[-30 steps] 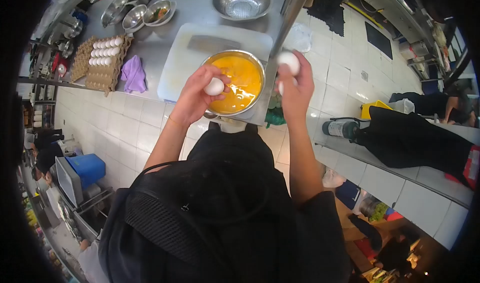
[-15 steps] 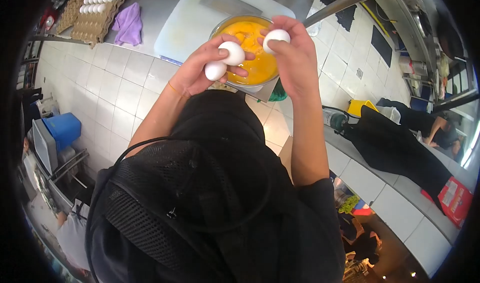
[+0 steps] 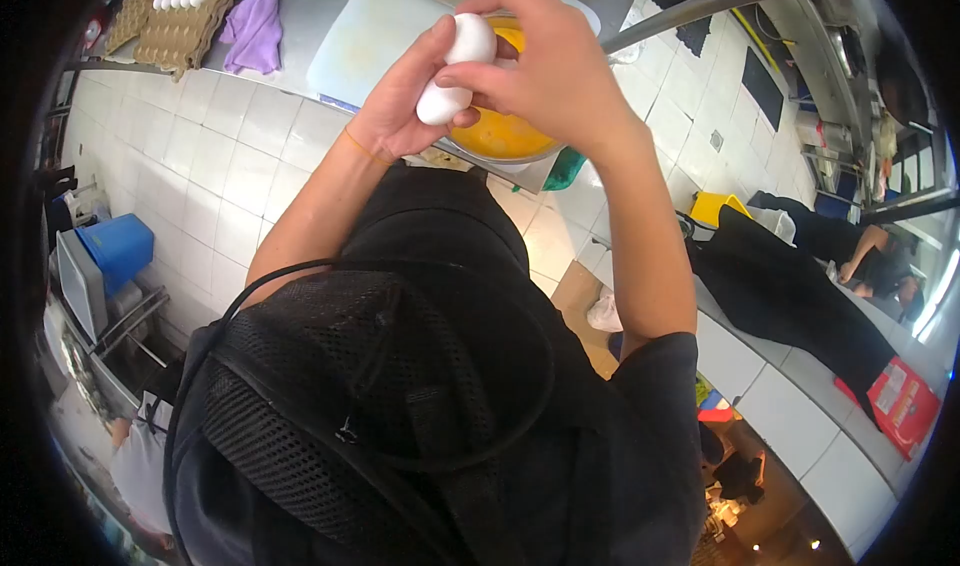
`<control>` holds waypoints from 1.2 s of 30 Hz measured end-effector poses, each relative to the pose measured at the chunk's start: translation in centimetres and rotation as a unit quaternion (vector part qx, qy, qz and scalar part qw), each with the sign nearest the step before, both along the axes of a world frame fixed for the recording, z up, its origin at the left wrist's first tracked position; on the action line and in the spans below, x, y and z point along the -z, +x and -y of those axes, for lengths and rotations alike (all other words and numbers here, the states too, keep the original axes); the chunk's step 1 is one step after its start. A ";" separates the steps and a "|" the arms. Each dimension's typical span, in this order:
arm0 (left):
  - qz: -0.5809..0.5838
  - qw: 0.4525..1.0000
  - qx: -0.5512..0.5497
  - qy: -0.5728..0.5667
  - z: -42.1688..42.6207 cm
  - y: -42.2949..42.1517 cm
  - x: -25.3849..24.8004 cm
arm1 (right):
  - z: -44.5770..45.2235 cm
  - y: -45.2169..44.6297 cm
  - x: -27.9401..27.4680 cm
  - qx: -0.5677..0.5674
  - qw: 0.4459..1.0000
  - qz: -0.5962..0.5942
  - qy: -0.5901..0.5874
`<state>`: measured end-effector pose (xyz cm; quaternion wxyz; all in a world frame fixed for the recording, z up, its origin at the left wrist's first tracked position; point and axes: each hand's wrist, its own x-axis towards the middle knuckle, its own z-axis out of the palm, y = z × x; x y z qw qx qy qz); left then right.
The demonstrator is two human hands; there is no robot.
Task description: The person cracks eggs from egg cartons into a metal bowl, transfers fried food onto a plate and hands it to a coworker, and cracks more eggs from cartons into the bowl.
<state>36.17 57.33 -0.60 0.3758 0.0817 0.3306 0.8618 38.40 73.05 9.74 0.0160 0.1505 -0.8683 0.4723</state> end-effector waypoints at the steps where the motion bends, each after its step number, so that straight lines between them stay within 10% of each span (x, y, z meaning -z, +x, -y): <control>1: 0.006 1.000 0.005 -0.003 0.2 -0.1 0.4 | -0.6 -0.3 0.2 -0.002 1.000 0.028 -0.008; 3: 0.018 1.000 0.007 -0.001 1.0 -0.5 1.0 | -3.6 -1.6 2.7 -0.012 0.991 -0.131 -0.003; 9: 0.023 0.990 -0.092 0.102 8.5 -1.7 2.6 | -7.9 1.1 7.9 -0.034 0.960 -0.028 0.275; 19: 0.084 0.958 -0.273 0.035 19.1 2.7 6.0 | -7.5 1.6 10.3 -0.039 0.924 -0.005 0.380; 36: 0.110 0.943 -0.314 0.017 19.4 3.5 6.5 | -8.0 1.0 8.4 -0.009 0.943 -0.045 0.329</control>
